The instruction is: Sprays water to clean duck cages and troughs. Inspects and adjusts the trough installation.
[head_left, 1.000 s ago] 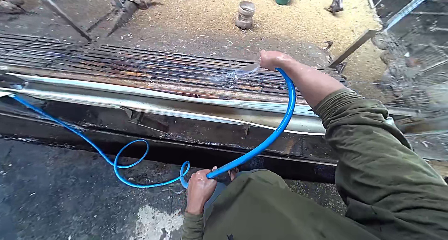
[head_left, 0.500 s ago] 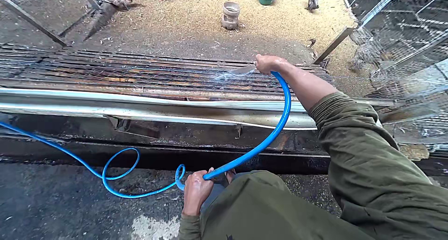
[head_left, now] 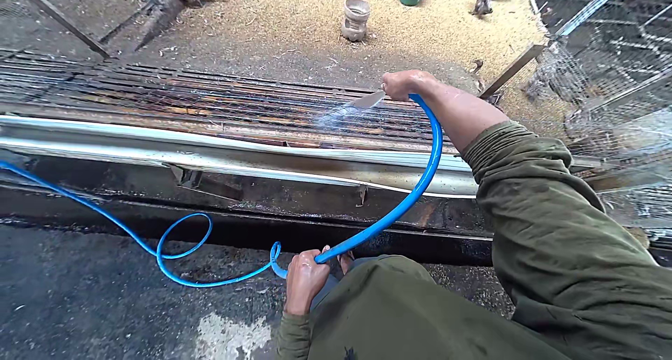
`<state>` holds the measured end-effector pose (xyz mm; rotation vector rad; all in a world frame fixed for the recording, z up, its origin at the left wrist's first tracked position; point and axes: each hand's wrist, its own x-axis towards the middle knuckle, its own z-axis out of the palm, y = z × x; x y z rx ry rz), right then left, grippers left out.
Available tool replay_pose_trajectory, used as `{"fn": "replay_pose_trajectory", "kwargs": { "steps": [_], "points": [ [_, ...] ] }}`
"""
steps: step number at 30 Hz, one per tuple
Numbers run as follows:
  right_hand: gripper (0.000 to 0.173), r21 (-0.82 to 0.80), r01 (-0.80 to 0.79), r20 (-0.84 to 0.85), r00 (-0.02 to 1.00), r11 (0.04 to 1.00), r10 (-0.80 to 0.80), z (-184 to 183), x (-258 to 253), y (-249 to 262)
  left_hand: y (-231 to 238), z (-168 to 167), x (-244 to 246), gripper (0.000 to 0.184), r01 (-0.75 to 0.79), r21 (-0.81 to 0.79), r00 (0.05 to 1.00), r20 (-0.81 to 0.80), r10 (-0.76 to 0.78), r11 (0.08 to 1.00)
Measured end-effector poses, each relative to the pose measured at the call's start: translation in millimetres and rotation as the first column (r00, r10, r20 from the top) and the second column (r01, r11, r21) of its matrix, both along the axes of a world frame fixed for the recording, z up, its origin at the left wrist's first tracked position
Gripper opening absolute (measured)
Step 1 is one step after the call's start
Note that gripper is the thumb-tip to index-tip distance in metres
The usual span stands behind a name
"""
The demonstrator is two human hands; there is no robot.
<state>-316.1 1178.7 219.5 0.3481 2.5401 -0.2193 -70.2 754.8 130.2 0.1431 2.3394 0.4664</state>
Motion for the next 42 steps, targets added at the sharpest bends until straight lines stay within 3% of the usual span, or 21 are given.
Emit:
{"fn": "replay_pose_trajectory", "kwargs": {
  "steps": [4, 10, 14, 26, 33, 42],
  "points": [
    [0.024, 0.061, 0.010, 0.041, 0.999, 0.998, -0.013, 4, -5, -8, -4, -1, -1, 0.040, -0.034, 0.015, 0.999, -0.014, 0.034, 0.999],
    [0.025, 0.030, 0.015, -0.026, 1.000, 0.999, -0.014, 9, -12, -18, -7, -3, -3, 0.042, -0.049, 0.019, 0.998, -0.026, 0.050, 0.999],
    [0.050, 0.083, 0.136, -0.084, 0.988, 0.987, -0.129, 29, -2, -31, -9, -4, -4, 0.039, -0.071, 0.022, 0.997, -0.028, 0.072, 0.997],
    [0.054, 0.053, 0.269, -0.155, 0.954, 0.962, -0.258, 30, 10, -9, -3, -5, -13, 0.039, -0.041, 0.011, 0.997, -0.063, 0.042, 0.999],
    [0.028, 0.155, 0.237, 0.016, 0.970, 0.959, -0.243, 36, 42, 28, 18, -1, -18, 0.040, 0.021, 0.052, 0.996, -0.083, -0.017, 0.998],
    [0.028, 0.155, 0.266, 0.028, 0.961, 0.951, -0.274, 30, 74, 68, 35, 2, -16, 0.043, 0.100, 0.058, 0.992, -0.080, -0.095, 0.993]
  ]
}}
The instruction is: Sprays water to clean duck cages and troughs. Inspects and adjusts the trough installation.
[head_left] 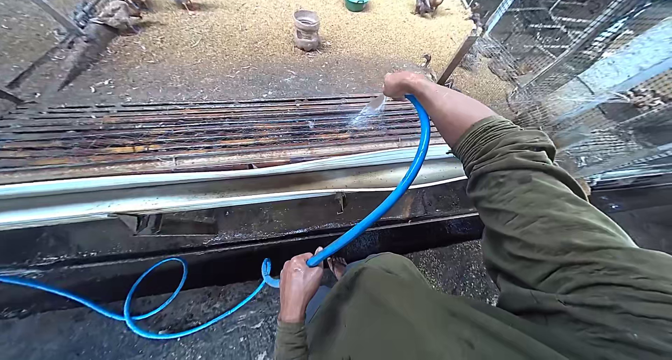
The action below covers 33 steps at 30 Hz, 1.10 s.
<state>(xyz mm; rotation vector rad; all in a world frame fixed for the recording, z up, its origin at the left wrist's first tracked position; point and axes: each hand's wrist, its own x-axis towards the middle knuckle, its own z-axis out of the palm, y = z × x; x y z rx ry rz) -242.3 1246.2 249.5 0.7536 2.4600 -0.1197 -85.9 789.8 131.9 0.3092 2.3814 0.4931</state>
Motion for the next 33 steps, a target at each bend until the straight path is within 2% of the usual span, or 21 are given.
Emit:
{"fn": "replay_pose_trajectory", "kwargs": {
  "steps": [8, 13, 20, 26, 31, 33],
  "points": [
    [0.033, -0.066, 0.015, -0.002, 1.000, 0.998, -0.015, -13, 3, 20, 5, 6, -4, 0.042, 0.030, -0.013, 0.999, 0.030, -0.029, 0.999],
    [0.030, 0.014, -0.022, 0.081, 0.997, 1.000, 0.021, 1, 6, 4, 3, 7, -10, 0.041, 0.056, -0.013, 0.996, 0.065, -0.055, 0.998],
    [0.027, 0.121, 0.071, 0.088, 0.993, 0.990, -0.082, 19, 10, -6, -10, 9, -39, 0.042, 0.123, 0.007, 0.989, 0.079, -0.123, 0.992],
    [0.031, 0.131, 0.067, 0.085, 0.993, 0.989, -0.078, 32, 21, -10, -22, 15, -57, 0.041, 0.195, 0.019, 0.976, 0.092, -0.196, 0.981],
    [0.027, 0.094, 0.248, -0.075, 0.968, 0.964, -0.241, 45, 39, -26, -31, 8, -66, 0.041, 0.264, 0.048, 0.959, 0.094, -0.267, 0.963],
    [0.040, 0.112, 0.299, -0.090, 0.953, 0.948, -0.290, 49, 43, -32, -34, 9, -68, 0.042, 0.287, 0.047, 0.952, 0.096, -0.291, 0.957]
  ]
}}
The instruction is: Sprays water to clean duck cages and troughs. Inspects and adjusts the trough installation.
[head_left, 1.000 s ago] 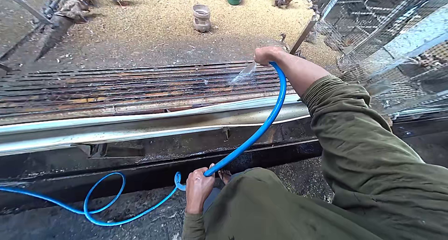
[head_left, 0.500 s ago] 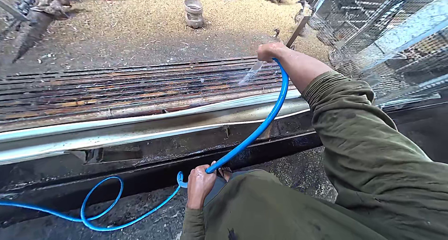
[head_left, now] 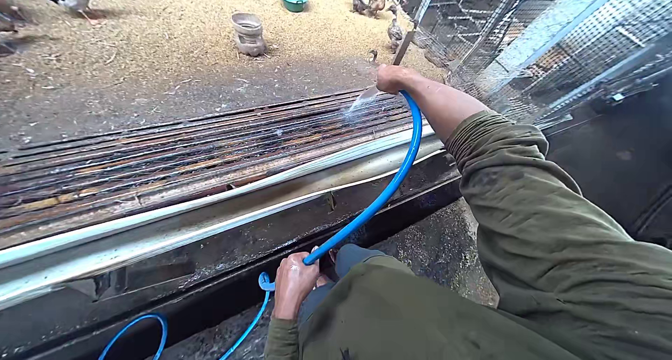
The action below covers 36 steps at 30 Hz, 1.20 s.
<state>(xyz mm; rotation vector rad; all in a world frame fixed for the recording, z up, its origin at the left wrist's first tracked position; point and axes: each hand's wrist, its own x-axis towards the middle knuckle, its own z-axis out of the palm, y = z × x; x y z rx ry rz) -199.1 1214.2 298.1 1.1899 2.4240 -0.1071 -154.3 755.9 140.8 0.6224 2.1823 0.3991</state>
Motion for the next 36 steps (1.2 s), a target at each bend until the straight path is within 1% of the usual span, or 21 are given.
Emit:
{"fn": "replay_pose_trajectory", "kwargs": {
  "steps": [2, 3, 5, 6, 9, 11, 16, 17, 18, 21, 24, 26, 28, 29, 30, 33, 36],
  "points": [
    [0.046, 0.006, 0.014, -0.017, 1.000, 1.000, -0.014, 0, 6, -1, -2, -1, 1, 0.042, 0.014, -0.002, 1.000, -0.006, -0.014, 1.000],
    [0.046, 0.007, 0.007, -0.018, 1.000, 1.000, -0.007, 0, 9, 0, -3, -2, 1, 0.042, 0.014, 0.002, 1.000, -0.011, -0.014, 1.000],
    [0.041, 0.018, -0.005, -0.042, 0.999, 1.000, 0.006, -2, 13, 5, -2, -2, 0, 0.042, 0.017, 0.009, 1.000, -0.016, -0.017, 1.000],
    [0.043, 0.015, 0.005, -0.053, 0.999, 1.000, -0.004, -2, 15, 6, -2, -2, 1, 0.041, 0.019, 0.007, 1.000, -0.016, -0.019, 1.000],
    [0.053, -0.009, 0.038, -0.094, 0.995, 0.999, -0.039, -3, 23, 6, 3, -1, 4, 0.042, 0.025, -0.017, 1.000, -0.013, -0.025, 1.000],
    [0.052, -0.019, 0.054, -0.121, 0.991, 0.998, -0.056, -3, 26, 9, 8, -2, 7, 0.041, 0.019, -0.016, 1.000, -0.019, -0.020, 1.000],
    [0.059, -0.038, 0.077, -0.133, 0.988, 0.996, -0.082, -13, 33, 32, 26, -7, 24, 0.043, 0.002, -0.033, 1.000, -0.022, -0.003, 0.999],
    [0.057, -0.045, 0.074, -0.129, 0.988, 0.996, -0.079, -16, 35, 38, 31, -8, 28, 0.043, -0.005, -0.038, 1.000, -0.025, 0.004, 0.999],
    [0.053, -0.058, 0.058, -0.121, 0.991, 0.997, -0.065, -19, 37, 46, 37, -9, 34, 0.042, -0.013, -0.039, 1.000, -0.024, 0.012, 0.999],
    [0.031, -0.117, -0.052, -0.058, 0.997, 0.992, 0.045, -32, 36, 72, 60, -9, 54, 0.043, -0.048, -0.059, 0.999, -0.010, 0.047, 0.997],
    [0.030, -0.212, -0.178, -0.025, 0.984, 0.961, 0.177, -55, 29, 103, 88, -11, 79, 0.043, -0.100, -0.067, 0.995, -0.007, 0.100, 0.993],
    [0.034, -0.294, -0.237, -0.061, 0.971, 0.926, 0.229, -60, 22, 117, 109, -9, 95, 0.042, -0.136, -0.074, 0.991, -0.014, 0.135, 0.988],
    [0.034, -0.356, -0.261, -0.124, 0.965, 0.897, 0.232, -69, 18, 136, 127, -8, 113, 0.042, -0.165, -0.101, 0.986, -0.022, 0.163, 0.981],
    [0.033, -0.364, -0.256, -0.120, 0.966, 0.895, 0.228, -71, 19, 144, 136, -9, 123, 0.041, -0.174, -0.113, 0.985, -0.029, 0.172, 0.978],
    [0.032, -0.345, -0.254, -0.091, 0.967, 0.903, 0.237, -70, 20, 149, 145, -10, 131, 0.041, -0.184, -0.122, 0.983, -0.028, 0.182, 0.975],
    [0.031, -0.218, -0.293, 0.018, 0.953, 0.931, 0.304, -63, 29, 160, 171, -13, 151, 0.042, -0.212, -0.142, 0.977, -0.015, 0.212, 0.967],
    [0.034, -0.170, -0.285, 0.052, 0.953, 0.943, 0.298, -58, 45, 172, 191, -11, 166, 0.043, -0.220, -0.155, 0.975, -0.017, 0.220, 0.963]
  ]
}}
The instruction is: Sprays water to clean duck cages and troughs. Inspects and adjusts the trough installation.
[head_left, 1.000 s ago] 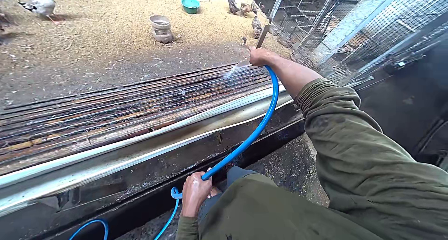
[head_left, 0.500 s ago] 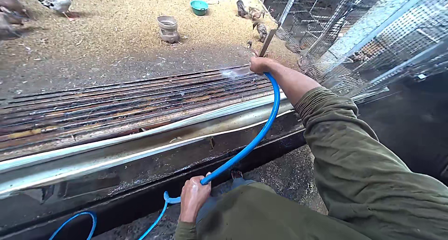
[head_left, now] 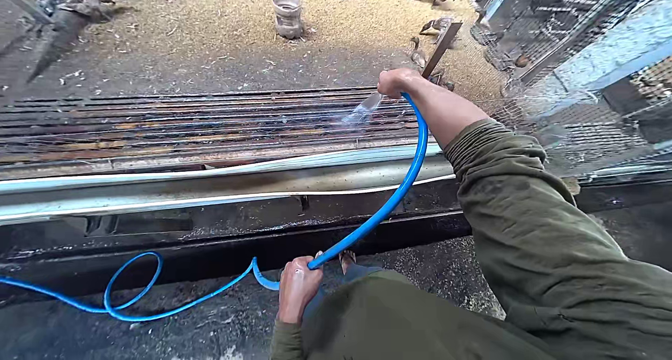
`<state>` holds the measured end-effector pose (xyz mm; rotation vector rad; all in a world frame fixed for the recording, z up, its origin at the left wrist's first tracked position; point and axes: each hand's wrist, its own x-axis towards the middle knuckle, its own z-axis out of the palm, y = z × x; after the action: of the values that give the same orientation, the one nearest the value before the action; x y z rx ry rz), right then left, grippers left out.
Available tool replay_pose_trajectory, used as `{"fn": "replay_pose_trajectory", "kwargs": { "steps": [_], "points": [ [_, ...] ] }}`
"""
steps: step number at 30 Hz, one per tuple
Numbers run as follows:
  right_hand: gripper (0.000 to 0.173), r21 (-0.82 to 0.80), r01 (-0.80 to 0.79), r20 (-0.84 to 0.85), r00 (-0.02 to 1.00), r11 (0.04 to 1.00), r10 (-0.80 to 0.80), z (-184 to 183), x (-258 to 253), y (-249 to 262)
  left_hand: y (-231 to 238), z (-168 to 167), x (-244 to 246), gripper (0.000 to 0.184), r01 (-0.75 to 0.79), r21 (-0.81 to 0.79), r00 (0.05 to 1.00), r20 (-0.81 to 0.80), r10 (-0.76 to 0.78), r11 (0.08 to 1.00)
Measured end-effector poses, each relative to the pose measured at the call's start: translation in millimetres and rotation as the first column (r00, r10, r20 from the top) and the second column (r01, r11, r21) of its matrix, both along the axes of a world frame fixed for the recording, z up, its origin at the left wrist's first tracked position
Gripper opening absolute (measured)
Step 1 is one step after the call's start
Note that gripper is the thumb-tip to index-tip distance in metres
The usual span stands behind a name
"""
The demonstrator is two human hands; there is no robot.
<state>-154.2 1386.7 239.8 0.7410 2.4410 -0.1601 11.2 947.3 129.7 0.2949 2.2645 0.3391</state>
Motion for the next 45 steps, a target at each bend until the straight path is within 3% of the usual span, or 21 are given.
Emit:
{"fn": "replay_pose_trajectory", "kwargs": {
  "steps": [5, 12, 19, 28, 33, 37, 41, 45],
  "points": [
    [0.027, -0.012, 0.038, -0.014, 0.999, 0.999, -0.039, -5, 19, 33, 24, 3, 13, 0.041, 0.025, -0.031, 1.000, 0.013, -0.025, 0.999],
    [0.026, 0.065, 0.212, -0.042, 0.977, 0.975, -0.209, -5, 75, 93, 64, 14, 21, 0.037, 0.185, -0.034, 0.977, 0.118, -0.180, 0.982],
    [0.030, 0.048, 0.315, -0.071, 0.948, 0.948, -0.311, -5, 110, 123, 81, 12, 23, 0.036, 0.240, -0.015, 0.965, 0.110, -0.237, 0.971],
    [0.029, 0.058, 0.297, 0.017, 0.954, 0.953, -0.298, 3, 117, 122, 77, 9, 20, 0.037, 0.241, 0.021, 0.965, 0.097, -0.242, 0.970],
    [0.028, 0.073, 0.387, -0.099, 0.920, 0.919, -0.379, 2, 111, 122, 75, 7, 20, 0.038, 0.222, 0.034, 0.969, 0.100, -0.224, 0.975],
    [0.042, 0.116, 0.400, -0.133, 0.913, 0.909, -0.385, 4, 109, 121, 72, 8, 21, 0.040, 0.213, 0.034, 0.971, 0.104, -0.215, 0.976],
    [0.031, 0.170, 0.344, -0.086, 0.939, 0.923, -0.334, 8, 121, 121, 70, 6, 22, 0.041, 0.226, 0.056, 0.967, 0.105, -0.231, 0.973],
    [0.031, 0.181, 0.326, -0.030, 0.945, 0.928, -0.326, 21, 133, 111, 65, 5, 18, 0.039, 0.253, 0.065, 0.960, 0.104, -0.259, 0.965]
  ]
}}
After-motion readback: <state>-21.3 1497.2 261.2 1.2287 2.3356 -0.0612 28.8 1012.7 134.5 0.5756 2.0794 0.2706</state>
